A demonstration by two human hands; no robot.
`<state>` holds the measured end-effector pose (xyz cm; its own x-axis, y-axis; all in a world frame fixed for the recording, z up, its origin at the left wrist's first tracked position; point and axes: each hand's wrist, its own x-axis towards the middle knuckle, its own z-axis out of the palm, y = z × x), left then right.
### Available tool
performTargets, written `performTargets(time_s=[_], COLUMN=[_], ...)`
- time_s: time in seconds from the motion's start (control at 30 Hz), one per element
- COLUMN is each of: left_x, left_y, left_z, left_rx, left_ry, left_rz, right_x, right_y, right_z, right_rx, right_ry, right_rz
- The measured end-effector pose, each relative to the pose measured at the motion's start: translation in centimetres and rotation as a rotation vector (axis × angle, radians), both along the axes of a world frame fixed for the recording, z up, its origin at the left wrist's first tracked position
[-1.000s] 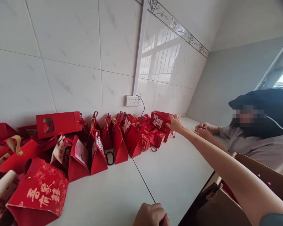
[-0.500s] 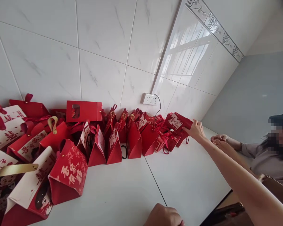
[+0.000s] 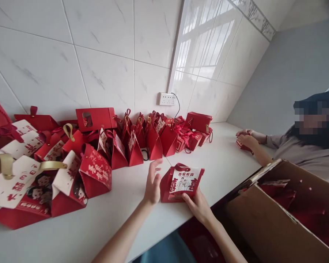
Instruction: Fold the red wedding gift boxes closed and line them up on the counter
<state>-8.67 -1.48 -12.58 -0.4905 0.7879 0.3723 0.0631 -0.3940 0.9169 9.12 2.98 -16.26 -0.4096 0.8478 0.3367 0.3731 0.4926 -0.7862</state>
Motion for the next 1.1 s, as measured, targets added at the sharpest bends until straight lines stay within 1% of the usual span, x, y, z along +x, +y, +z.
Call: performTargets(time_s=[0.03, 0.1, 0.17, 0.23, 0.27, 0.3, 0.37, 0.4, 0.47, 0.5, 0.53, 0.6, 0.67, 0.73, 0.83, 0.9, 0.93, 1.0, 1.03, 1.1], left_x=[-0.9, -2.2, -2.9, -3.2, -3.2, -3.2, -3.1, -3.0, -2.8, -2.7, -2.5, -2.3, -2.2, -2.1, -2.3, -2.6, -2.7, -3.0, -3.0, -2.9], left_y=[-1.2, -3.5, -5.7, -7.3, -7.9, -8.3, -8.9, -9.1, -9.1, -9.1, -9.0, -8.8, -8.7, -8.7, -8.8, -8.9, -9.0, -9.1, -9.0, -8.9], left_z=[0.6, 1.8, 2.9, 3.7, 3.9, 4.1, 4.1, 4.1, 3.8, 3.7, 3.6, 3.5, 3.4, 3.4, 3.5, 4.0, 4.4, 5.4, 6.1, 7.3], left_rx=[-0.008, -0.026, -0.047, -0.070, -0.085, -0.094, -0.090, -0.087, -0.078, -0.079, -0.083, -0.098, -0.111, -0.110, -0.112, -0.147, -0.177, -0.230, -0.238, -0.216], left_ry=[0.048, 0.168, 0.301, 0.413, 0.447, 0.472, 0.506, 0.507, 0.486, 0.475, 0.469, 0.471, 0.480, 0.475, 0.475, 0.493, 0.505, 0.525, 0.529, 0.537], left_rz=[-0.055, -0.127, -0.108, -0.028, 0.005, 0.027, 0.043, 0.042, 0.049, 0.059, 0.075, 0.116, 0.140, 0.142, 0.155, 0.158, 0.136, 0.057, 0.017, -0.020], right_x=[-0.2, -0.6, -0.9, -0.9, -0.9, -0.9, -1.2, -1.6, -2.9, -3.7, -4.5, -5.8, -6.4, -6.5, -6.4, -6.6, -6.7, -6.7, -6.6, -6.1], right_y=[-0.9, -2.0, -2.7, -3.2, -3.4, -3.6, -4.1, -4.3, -4.7, -4.9, -4.9, -4.7, -4.2, -3.6, -3.0, -2.9, -3.0, -3.2, -3.4, -3.9], right_z=[-0.3, 0.1, 1.4, 3.3, 4.5, 5.8, 8.5, 9.9, 12.3, 13.2, 14.0, 14.9, 15.2, 15.1, 14.0, 12.8, 12.2, 11.3, 11.0, 10.7], right_rx=[-0.001, -0.010, -0.007, 0.037, 0.084, 0.154, 0.355, 0.471, 0.631, 0.685, 0.706, 0.652, 0.518, 0.374, 0.143, -0.003, -0.052, -0.106, -0.108, -0.058], right_ry=[-0.062, -0.134, -0.189, -0.206, -0.187, -0.137, -0.019, 0.010, -0.038, -0.088, -0.141, -0.206, -0.194, -0.127, 0.039, 0.181, 0.251, 0.355, 0.382, 0.379], right_rz=[0.052, 0.152, 0.274, 0.344, 0.335, 0.290, 0.178, 0.173, 0.311, 0.362, 0.401, 0.442, 0.466, 0.482, 0.464, 0.434, 0.416, 0.418, 0.433, 0.466])
